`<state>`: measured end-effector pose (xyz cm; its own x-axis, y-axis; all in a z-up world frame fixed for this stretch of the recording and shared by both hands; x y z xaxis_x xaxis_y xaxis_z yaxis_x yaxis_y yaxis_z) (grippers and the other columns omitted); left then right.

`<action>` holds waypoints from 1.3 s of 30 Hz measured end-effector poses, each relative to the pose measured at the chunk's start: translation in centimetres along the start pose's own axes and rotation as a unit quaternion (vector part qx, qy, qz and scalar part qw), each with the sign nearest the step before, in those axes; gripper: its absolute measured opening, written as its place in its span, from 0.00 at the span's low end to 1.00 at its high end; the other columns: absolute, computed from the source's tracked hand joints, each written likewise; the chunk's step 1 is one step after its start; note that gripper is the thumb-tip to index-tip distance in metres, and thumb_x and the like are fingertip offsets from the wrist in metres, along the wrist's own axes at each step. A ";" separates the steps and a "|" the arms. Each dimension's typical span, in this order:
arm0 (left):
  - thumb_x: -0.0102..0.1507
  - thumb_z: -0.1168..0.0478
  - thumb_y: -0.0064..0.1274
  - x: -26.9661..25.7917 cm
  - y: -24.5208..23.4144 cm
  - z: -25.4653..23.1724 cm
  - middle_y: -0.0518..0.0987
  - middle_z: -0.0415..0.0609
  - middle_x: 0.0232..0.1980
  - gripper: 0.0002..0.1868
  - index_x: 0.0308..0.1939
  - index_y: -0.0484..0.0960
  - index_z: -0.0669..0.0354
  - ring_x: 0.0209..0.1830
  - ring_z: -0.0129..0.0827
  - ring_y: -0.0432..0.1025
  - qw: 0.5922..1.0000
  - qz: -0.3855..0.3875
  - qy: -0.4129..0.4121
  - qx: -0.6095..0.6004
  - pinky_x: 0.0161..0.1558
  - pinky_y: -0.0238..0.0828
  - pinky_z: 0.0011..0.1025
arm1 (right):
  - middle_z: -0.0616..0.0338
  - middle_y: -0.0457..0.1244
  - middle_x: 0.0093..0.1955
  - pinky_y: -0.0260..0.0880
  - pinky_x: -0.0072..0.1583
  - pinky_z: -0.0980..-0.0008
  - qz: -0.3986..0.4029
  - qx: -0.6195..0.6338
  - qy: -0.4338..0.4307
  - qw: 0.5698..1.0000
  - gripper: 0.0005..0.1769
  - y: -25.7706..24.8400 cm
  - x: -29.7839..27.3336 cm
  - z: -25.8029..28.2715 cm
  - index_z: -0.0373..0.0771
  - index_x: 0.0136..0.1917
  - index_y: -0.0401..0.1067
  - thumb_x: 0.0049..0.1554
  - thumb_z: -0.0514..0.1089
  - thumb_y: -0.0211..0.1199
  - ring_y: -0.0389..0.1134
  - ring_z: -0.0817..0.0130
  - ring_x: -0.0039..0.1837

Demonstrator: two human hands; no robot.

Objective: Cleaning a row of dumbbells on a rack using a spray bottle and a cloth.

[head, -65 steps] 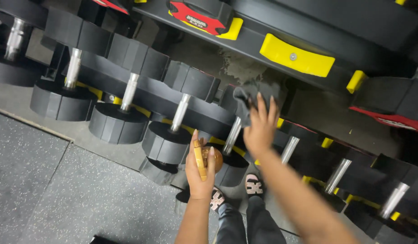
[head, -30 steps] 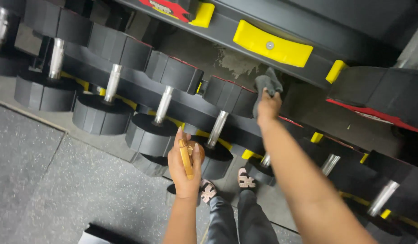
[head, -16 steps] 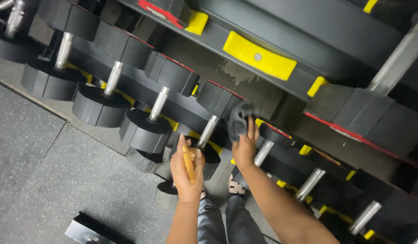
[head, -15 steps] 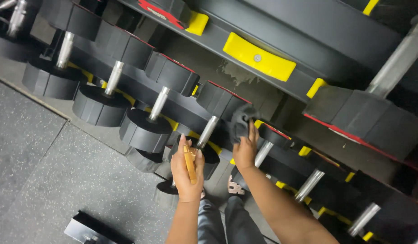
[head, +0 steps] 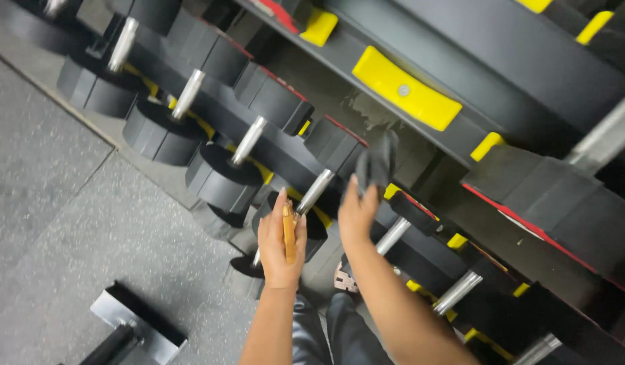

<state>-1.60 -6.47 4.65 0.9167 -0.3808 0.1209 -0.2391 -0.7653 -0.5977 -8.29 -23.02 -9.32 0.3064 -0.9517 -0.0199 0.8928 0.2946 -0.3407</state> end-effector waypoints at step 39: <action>0.61 0.66 0.59 -1.4 -2.9 3.0 0.81 0.52 0.44 0.25 0.63 0.77 0.56 0.42 0.49 0.73 0.992 -0.106 -0.062 0.013 0.54 0.71 0.45 | 0.63 0.58 0.73 0.56 0.72 0.45 0.459 -0.647 -0.202 0.574 0.21 14.9 9.8 14.9 0.55 0.63 0.76 0.56 0.49 0.60 0.56 0.47 0.75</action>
<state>-1.23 -2.16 3.84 0.9782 -0.1448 0.1485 -0.0300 -0.8071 -0.5897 12.91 -26.64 -0.59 0.7363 -0.2725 -0.6194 -0.6196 0.0966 -0.7790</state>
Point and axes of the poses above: each hand's wrist, its own x-axis towards the middle knuckle, its own y-axis out of the palm, z = x × y, the point moved 3 cm from there along x, towards the middle knuckle
